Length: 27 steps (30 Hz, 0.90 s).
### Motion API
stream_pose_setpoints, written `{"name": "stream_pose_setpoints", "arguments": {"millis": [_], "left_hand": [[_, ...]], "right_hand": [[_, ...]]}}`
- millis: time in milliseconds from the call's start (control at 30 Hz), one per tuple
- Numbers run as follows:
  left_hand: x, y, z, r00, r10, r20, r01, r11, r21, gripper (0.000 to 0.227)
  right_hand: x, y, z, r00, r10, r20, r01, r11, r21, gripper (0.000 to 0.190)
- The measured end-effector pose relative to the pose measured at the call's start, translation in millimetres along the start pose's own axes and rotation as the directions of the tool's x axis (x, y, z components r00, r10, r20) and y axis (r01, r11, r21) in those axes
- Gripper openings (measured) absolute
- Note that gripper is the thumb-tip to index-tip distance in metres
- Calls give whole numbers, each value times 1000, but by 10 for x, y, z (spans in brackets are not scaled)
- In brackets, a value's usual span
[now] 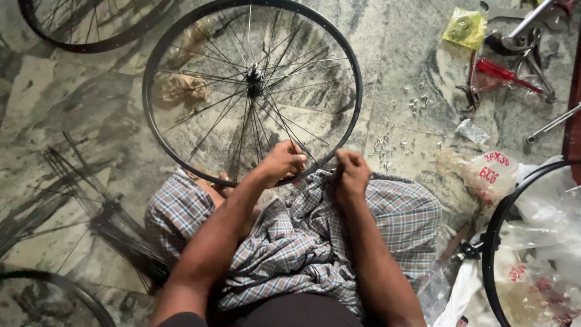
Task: The person sits on the floor and laces a bicycle wheel by hand, threading spokes through the rim and tightening them. The person works on one wheel at a time, rotating it to access different sections.
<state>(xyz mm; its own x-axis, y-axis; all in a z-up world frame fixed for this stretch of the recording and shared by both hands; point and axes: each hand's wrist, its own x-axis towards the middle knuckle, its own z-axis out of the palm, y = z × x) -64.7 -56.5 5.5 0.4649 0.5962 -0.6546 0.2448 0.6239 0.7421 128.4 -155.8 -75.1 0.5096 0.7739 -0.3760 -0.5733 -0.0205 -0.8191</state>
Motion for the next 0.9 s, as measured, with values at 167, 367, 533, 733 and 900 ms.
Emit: {"name": "stream_pose_setpoints", "arguments": {"millis": [167, 367, 533, 733, 900], "left_hand": [[54, -206, 17, 999, 48, -17, -46, 996, 78, 18], [84, -177, 133, 990, 140, -7, -140, 990, -3, 18], [53, -130, 243, 995, 74, 67, -56, 970, -237, 20], [49, 23, 393, 985, 162, 56, -147, 965, -219, 18], [83, 16, 469, 999, 51, -21, -54, 963, -264, 16]], "right_hand": [[-776, -14, 7, 997, 57, 55, -43, 973, -228, 12], [-889, -192, 319, 995, -14, 99, 32, 983, -181, 8], [-960, -368, 324, 949, -272, 161, 298, 939, -173, 10], [-894, -340, 362, 937, -319, 139, 344, 909, -235, 12], [-868, -249, 317, 920, -372, 122, 392, 875, -283, 13]]}}
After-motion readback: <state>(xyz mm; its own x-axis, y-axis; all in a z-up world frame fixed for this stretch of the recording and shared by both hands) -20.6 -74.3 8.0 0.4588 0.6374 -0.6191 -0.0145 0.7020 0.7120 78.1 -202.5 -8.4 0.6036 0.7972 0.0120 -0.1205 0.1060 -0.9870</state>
